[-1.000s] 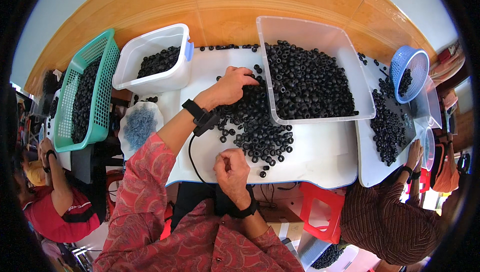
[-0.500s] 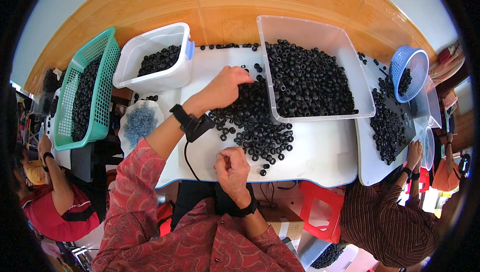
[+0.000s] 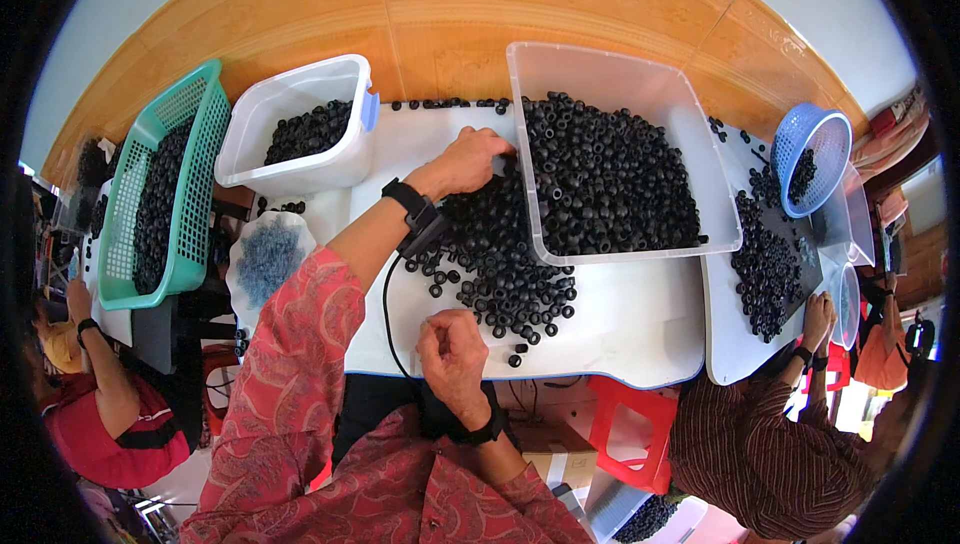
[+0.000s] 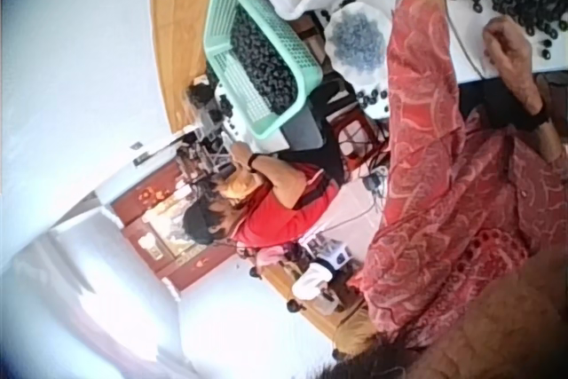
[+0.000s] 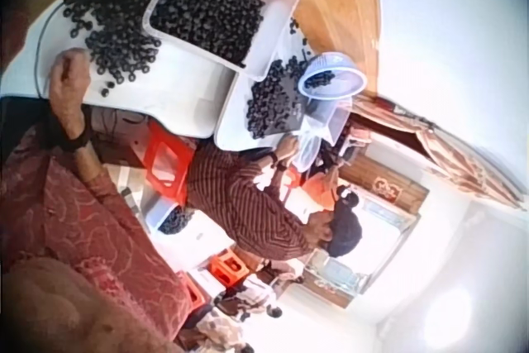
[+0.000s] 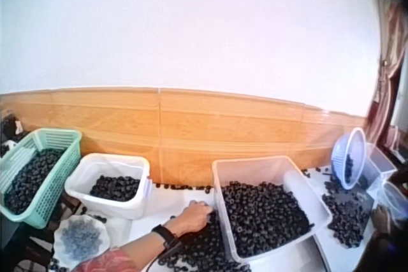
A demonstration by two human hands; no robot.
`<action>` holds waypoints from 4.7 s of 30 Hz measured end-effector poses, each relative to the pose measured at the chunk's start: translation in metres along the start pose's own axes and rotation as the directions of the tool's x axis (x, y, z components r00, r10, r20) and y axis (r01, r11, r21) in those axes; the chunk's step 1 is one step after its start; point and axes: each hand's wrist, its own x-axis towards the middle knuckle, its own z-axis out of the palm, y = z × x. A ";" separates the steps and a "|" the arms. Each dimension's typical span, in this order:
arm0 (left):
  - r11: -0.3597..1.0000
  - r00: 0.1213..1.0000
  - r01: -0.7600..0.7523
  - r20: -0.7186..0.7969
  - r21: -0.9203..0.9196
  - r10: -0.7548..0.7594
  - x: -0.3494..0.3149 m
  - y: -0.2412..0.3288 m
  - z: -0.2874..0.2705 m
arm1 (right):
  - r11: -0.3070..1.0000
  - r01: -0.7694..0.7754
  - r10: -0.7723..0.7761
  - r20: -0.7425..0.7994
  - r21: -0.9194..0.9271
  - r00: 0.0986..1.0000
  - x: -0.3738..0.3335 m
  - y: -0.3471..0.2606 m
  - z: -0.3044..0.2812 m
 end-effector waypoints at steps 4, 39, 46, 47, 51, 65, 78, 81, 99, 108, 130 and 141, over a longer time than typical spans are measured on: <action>0.992 0.997 0.036 0.067 -0.121 -0.028 -0.010 0.006 -0.012 | 0.999 0.030 -0.030 -0.001 -0.028 1.000 0.000 0.000 -0.003; 0.993 0.975 -0.092 -0.211 -0.072 0.075 -0.115 -0.004 0.000 | 0.998 0.053 -0.053 -0.003 0.022 0.999 -0.005 0.012 0.000; 0.989 0.968 -0.127 -0.227 -0.079 0.106 -0.135 0.038 0.012 | 0.997 0.075 -0.076 -0.022 -0.016 0.997 -0.004 0.014 0.001; 0.985 0.956 -0.164 -0.253 -0.051 0.146 -0.138 0.041 0.016 | 0.997 0.077 -0.078 -0.017 -0.012 0.997 -0.004 0.013 0.001; 0.968 0.936 -0.238 -0.285 -0.074 0.208 -0.149 0.048 0.021 | 0.998 0.063 -0.063 -0.021 -0.005 0.998 -0.004 0.011 0.001; 0.988 0.897 0.153 -0.416 -0.021 -0.148 -0.167 -0.039 -0.005 | 0.999 0.013 -0.013 0.006 0.039 1.000 -0.006 0.010 -0.001; 0.946 0.882 0.160 -0.388 -0.283 -0.266 -0.181 0.020 0.007 | 0.998 0.040 -0.040 -0.008 0.038 0.999 -0.004 0.007 0.001; 0.941 0.885 0.095 -0.406 -0.325 -0.230 -0.186 0.022 0.007 | 0.998 0.022 -0.021 -0.007 0.052 1.000 -0.004 0.005 0.002; 0.517 0.891 -0.022 -0.251 -0.856 -0.378 -0.304 0.085 0.031 | 0.797 -0.386 0.335 0.192 0.466 0.923 -0.034 -0.019 -0.016; 0.559 0.881 -0.106 -0.339 -0.822 -0.331 -0.306 0.083 0.036 | 0.768 -0.428 0.375 0.208 0.477 0.904 -0.031 -0.027 -0.016; 0.218 0.898 -0.068 -0.155 -0.974 -0.412 -0.312 0.067 0.040 | 0.867 -0.371 0.303 0.238 0.332 0.923 -0.030 -0.029 -0.003; 0.107 0.876 -0.023 -0.072 -0.994 -0.478 -0.313 0.060 0.044 | 0.995 -0.086 0.090 0.068 -0.055 0.994 -0.013 -0.011 -0.003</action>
